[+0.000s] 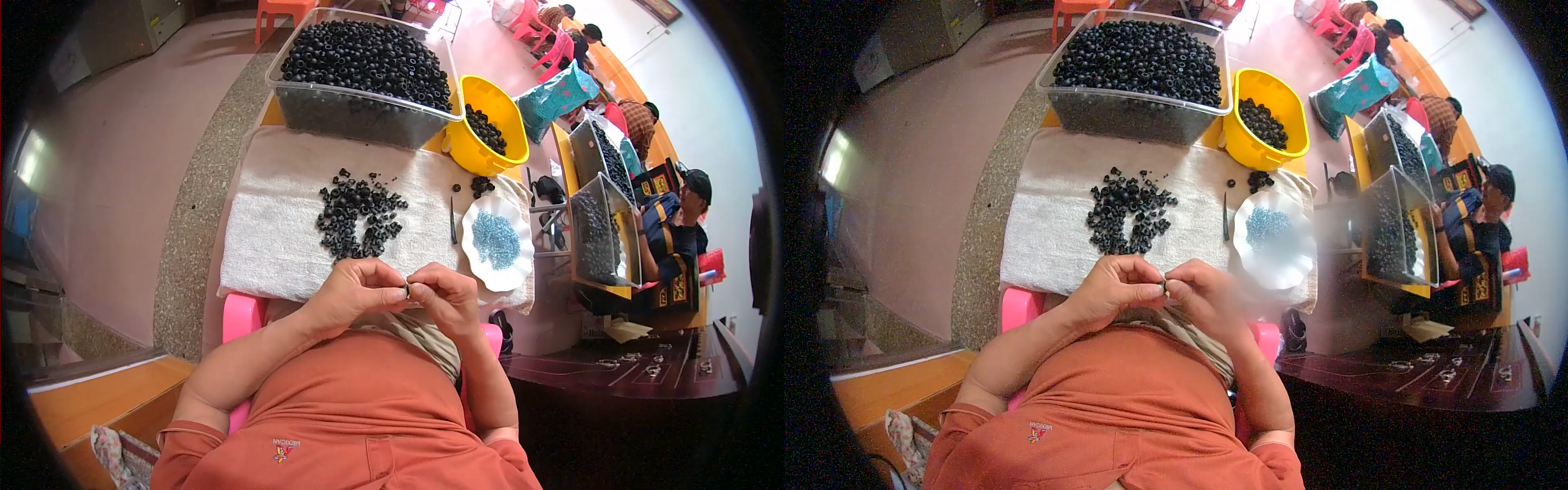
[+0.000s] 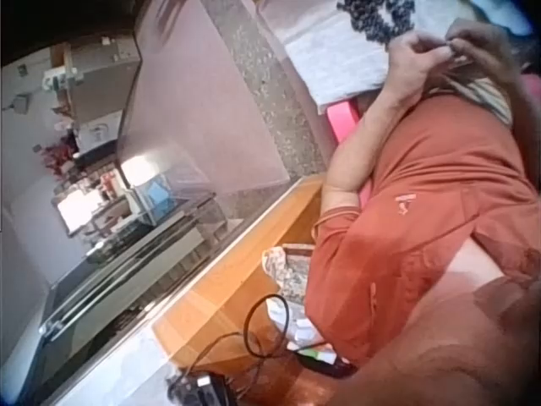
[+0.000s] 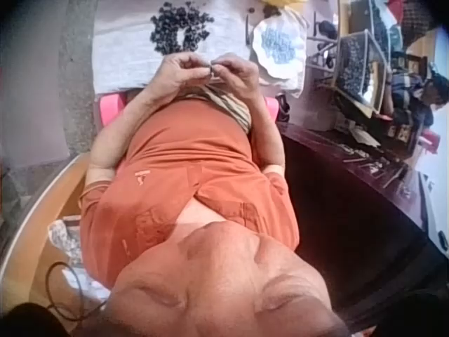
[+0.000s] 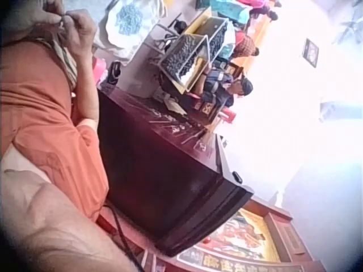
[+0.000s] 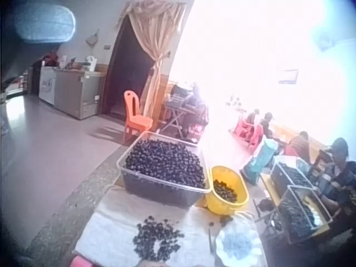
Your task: The recorder is sorting small black berry-like objects by hand on a white cloth at a manual workstation.
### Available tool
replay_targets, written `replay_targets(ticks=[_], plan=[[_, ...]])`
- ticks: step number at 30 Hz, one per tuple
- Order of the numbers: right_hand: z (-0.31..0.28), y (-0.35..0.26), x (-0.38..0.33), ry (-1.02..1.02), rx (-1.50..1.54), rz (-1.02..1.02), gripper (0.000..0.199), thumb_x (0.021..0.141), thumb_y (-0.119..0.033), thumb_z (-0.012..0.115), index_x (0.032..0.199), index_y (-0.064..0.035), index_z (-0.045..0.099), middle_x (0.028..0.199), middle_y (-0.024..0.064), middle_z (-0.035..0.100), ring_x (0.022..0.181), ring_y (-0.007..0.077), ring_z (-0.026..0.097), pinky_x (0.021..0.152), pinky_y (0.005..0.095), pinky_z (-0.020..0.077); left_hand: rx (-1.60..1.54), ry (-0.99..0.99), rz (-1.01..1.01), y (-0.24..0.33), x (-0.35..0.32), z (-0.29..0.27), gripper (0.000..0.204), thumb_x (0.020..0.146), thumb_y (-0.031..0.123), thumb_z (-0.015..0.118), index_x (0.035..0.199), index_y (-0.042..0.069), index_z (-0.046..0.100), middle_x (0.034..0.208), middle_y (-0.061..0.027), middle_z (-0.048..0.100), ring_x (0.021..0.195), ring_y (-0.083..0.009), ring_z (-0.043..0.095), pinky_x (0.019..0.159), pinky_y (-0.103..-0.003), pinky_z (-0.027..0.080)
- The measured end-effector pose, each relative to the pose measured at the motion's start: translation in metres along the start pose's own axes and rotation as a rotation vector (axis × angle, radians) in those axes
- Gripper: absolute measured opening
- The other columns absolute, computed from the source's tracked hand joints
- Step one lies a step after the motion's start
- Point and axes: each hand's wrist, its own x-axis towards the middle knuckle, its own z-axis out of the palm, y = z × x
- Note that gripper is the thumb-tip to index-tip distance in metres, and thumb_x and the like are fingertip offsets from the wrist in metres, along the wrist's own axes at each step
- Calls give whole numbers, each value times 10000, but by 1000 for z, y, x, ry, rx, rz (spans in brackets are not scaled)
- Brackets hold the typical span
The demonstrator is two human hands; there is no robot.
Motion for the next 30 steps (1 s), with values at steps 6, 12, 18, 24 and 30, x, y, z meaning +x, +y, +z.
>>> replay_targets(ticks=[6, 12, 18, 24, 30], plan=[[-1, -2, -1, -47, 76, 118, 104, 909, -67, 645, 958, 20, 675, 868, 89, 660, 794, 152, 632, 718, 271, 506, -17, 6, -20, 1, -1, 0, 146, 881, 34, 691, 1009, -14, 641, 932, -97, 701, 845, -156, 688, 752, -263, 563], [0, 1, 0, -40, 51, 89, 115, 904, -80, 655, 968, 10, 689, 861, 93, 664, 778, 169, 648, 702, 276, 510, -6, 7, -5, 1, -1, 0, 156, 884, 47, 692, 1015, -18, 640, 931, -101, 703, 840, -149, 682, 749, -263, 561], [5, -3, 3, 4, -220, -139, 161, 901, -89, 660, 1027, 9, 677, 885, 121, 653, 776, 234, 652, 675, 303, 512, -35, 34, -3, 0, 1, -3, 143, 885, 43, 688, 1007, -12, 638, 924, -92, 695, 828, -141, 677, 751, -257, 560], [20, -22, 6, 40, -383, -220, 192, 888, -68, 665, 1062, 14, 661, 923, 152, 643, 807, 257, 650, 676, 319, 507, -143, 165, 23, 4, 0, -1, 124, 880, 9, 676, 996, 22, 633, 925, -59, 674, 836, -156, 679, 786, -300, 585], [-3, -12, 46, 30, -360, -242, 162, 831, 12, 675, 993, 25, 681, 894, 142, 665, 750, 220, 643, 640, 301, 507, -157, 133, 43, 2, -1, -2, 119, 881, 19, 681, 990, 25, 633, 910, -60, 672, 817, -153, 676, 779, -300, 586]])
